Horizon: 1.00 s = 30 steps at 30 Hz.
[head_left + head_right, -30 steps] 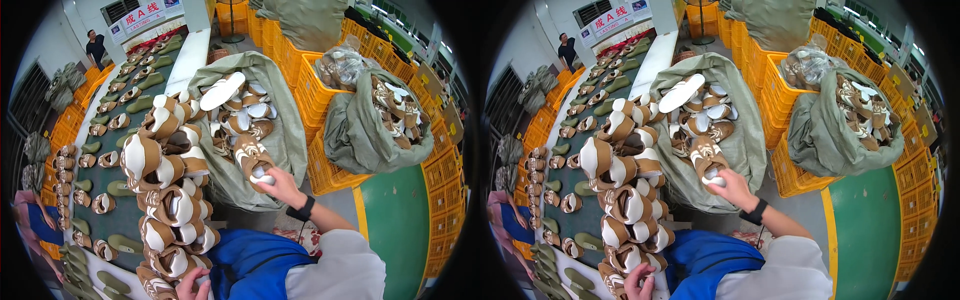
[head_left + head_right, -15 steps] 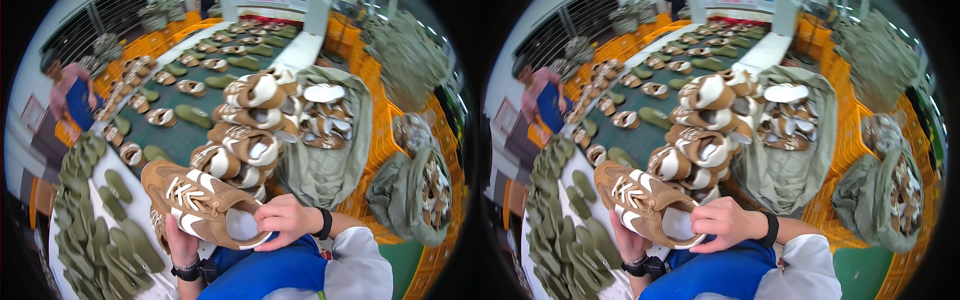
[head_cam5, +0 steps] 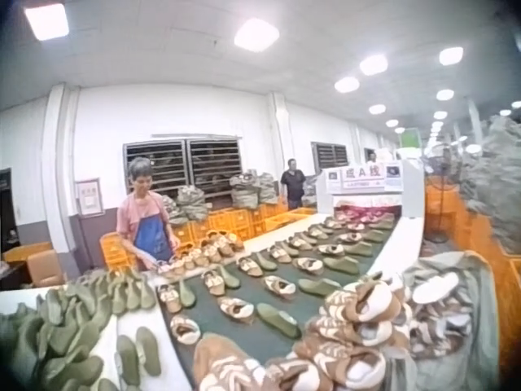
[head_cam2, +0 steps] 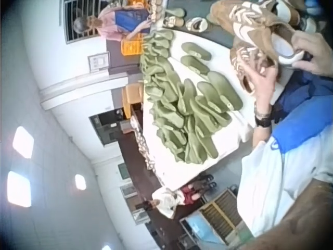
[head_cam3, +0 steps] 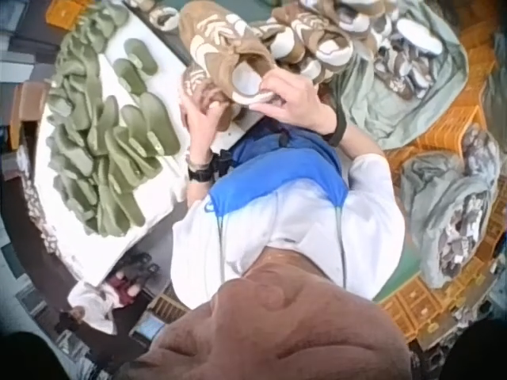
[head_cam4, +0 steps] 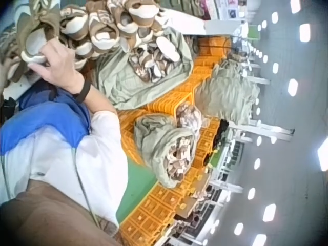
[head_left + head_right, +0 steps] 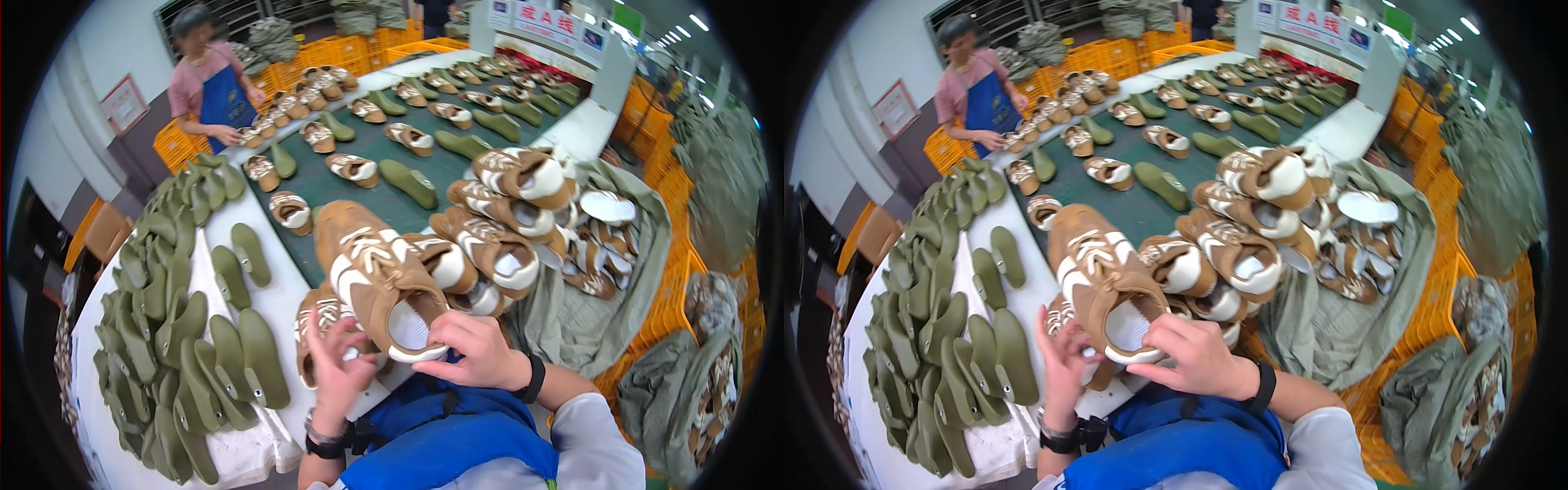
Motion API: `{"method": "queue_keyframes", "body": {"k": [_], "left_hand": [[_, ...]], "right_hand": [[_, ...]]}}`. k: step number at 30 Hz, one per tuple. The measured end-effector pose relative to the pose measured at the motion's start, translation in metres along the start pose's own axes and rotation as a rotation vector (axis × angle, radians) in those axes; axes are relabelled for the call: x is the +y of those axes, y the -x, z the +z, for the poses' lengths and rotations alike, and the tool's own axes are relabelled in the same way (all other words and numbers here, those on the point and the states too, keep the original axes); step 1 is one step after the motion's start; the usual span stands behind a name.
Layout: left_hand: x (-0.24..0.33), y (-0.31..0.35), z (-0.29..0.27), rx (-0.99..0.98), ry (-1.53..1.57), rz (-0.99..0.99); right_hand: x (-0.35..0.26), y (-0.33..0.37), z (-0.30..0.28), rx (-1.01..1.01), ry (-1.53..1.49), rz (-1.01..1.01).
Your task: Organize shoe uppers and green shoe lasts on an assembly table in a manufacturing facility.
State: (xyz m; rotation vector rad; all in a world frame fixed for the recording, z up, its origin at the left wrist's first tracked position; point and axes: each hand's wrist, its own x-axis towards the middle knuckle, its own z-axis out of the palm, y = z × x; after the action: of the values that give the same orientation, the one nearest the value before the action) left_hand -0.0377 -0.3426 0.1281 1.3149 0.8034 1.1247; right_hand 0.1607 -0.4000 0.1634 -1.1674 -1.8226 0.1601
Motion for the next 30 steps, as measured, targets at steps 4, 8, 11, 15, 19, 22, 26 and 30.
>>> {"method": "queue_keyframes", "body": {"k": [4, 8, 11, 15, 19, 22, 26, 30], "left_hand": [[-0.003, 0.019, -0.008, -0.183, -0.527, 0.207], [0.003, 0.004, -0.038, -0.032, -0.125, 0.004], [0.027, -0.035, -0.085, 0.094, -0.080, 0.054], [0.055, -0.147, -0.177, 0.268, -0.331, -0.052], [0.026, -0.222, -0.228, 0.532, -0.585, 0.030], [0.017, -0.211, -0.165, 0.202, -0.423, 0.031], [0.034, -0.126, -0.086, -0.058, -0.519, 0.086], [0.050, -0.048, -0.001, -0.423, -0.539, 0.124]], "right_hand": [[-0.006, -0.008, 0.027, -0.143, -0.085, -0.086], [-0.009, -0.019, 0.018, -0.175, -0.146, -0.030], [0.013, -0.004, 0.003, -0.088, -0.098, 0.017], [0.022, 0.027, -0.021, -0.011, -0.067, 0.232], [0.036, 0.062, -0.056, 0.223, 0.064, 0.386], [0.067, 0.087, -0.102, 0.442, 0.267, 0.494], [0.188, 0.156, -0.149, 0.733, 0.083, 0.750], [0.287, 0.257, -0.146, 0.452, 0.442, 1.188]]}}
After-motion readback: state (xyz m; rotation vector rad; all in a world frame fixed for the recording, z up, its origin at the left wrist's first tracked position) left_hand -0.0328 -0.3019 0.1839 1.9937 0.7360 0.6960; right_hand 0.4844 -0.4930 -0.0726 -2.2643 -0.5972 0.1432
